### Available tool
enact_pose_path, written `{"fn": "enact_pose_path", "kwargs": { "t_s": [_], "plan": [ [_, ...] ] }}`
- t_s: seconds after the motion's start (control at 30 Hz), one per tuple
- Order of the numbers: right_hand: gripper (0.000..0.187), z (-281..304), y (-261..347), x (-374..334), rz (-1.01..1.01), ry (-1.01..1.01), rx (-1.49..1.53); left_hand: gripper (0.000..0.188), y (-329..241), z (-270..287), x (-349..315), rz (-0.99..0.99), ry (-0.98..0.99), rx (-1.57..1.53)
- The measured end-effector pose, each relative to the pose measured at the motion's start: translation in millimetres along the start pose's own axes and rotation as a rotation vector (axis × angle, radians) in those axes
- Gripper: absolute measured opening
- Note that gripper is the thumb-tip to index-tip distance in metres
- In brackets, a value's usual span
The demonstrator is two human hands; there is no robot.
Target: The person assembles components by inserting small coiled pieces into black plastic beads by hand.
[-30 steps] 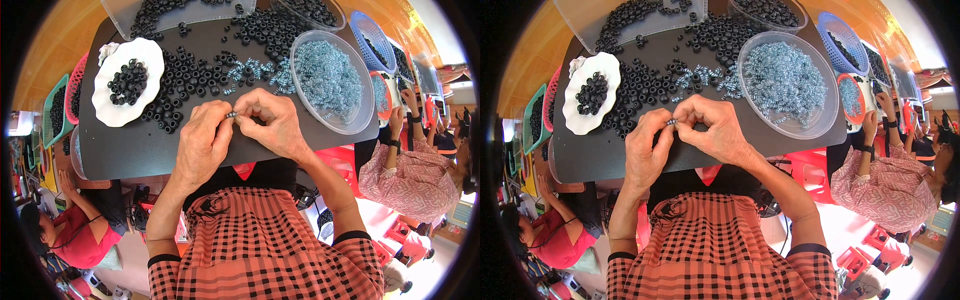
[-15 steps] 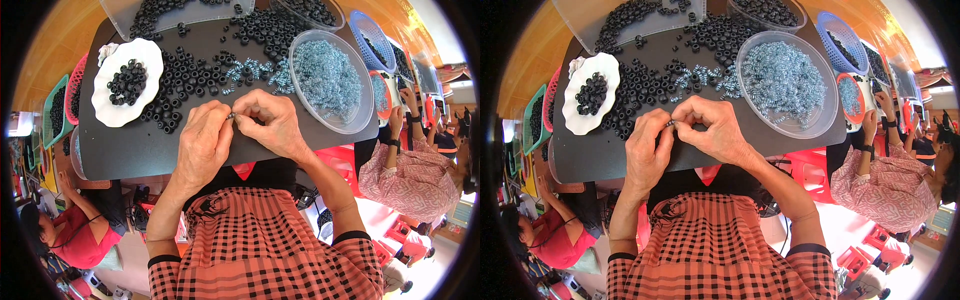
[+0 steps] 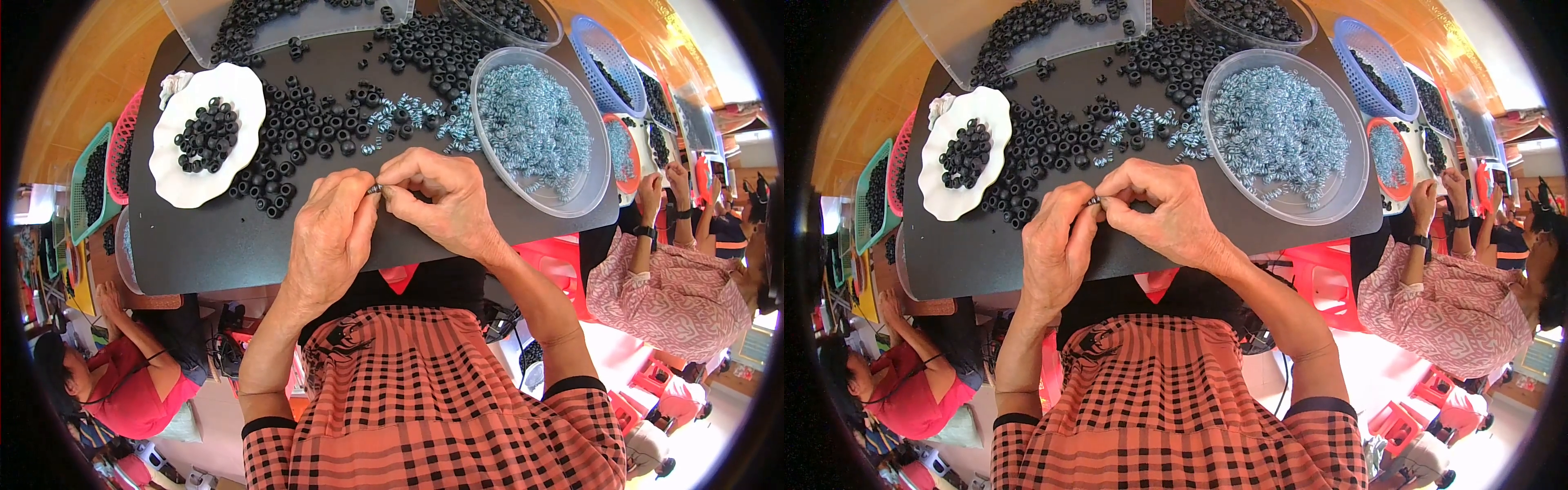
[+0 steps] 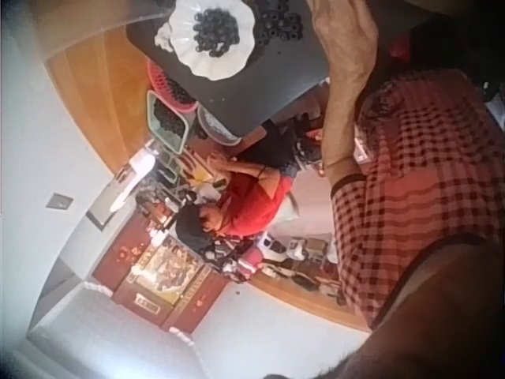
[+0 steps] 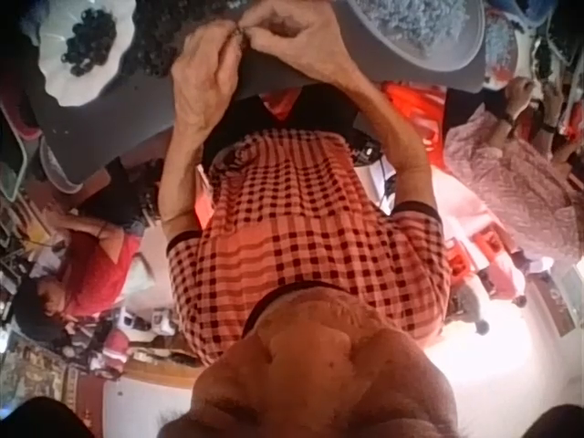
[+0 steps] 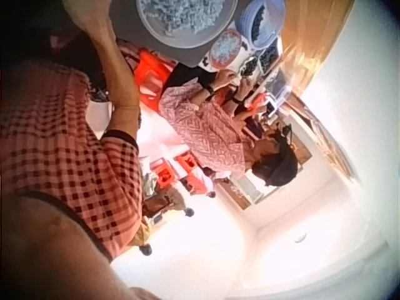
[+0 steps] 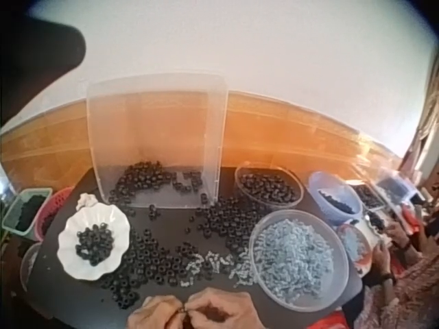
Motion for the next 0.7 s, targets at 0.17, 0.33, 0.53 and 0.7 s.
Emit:
{"fn": "enact_pose_path", "kwargs": {
  "t_s": [0.17,0.33,0.53,0.7],
  "plan": [
    [0.005,0.0,1.2,0.6,0.023,0.019,-0.065,0.009,8.2,1.7,0.3,0.313,0.145,-0.255],
    [0.004,0.8,2.0,0.4,0.021,0.029,-0.113,0.023,14.2,-1.8,1.5,0.342,0.157,-0.342],
    [0.004,1.0,-1.4,0.2,0.000,0.013,-0.055,0.019,13.2,-1.7,4.0,0.334,0.138,-0.342],
    [0.005,1.3,-2.0,-1.0,-0.041,0.002,-0.038,0.015,1.4,2.8,1.6,0.159,-0.008,-0.176]
  ]
}}
Point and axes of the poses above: each hand's wrist, its own x-axis towards the middle knuckle, its own z-axis out of the back of the hand, y = z × x, the point moved 5 cm from there along x, towards the middle knuckle
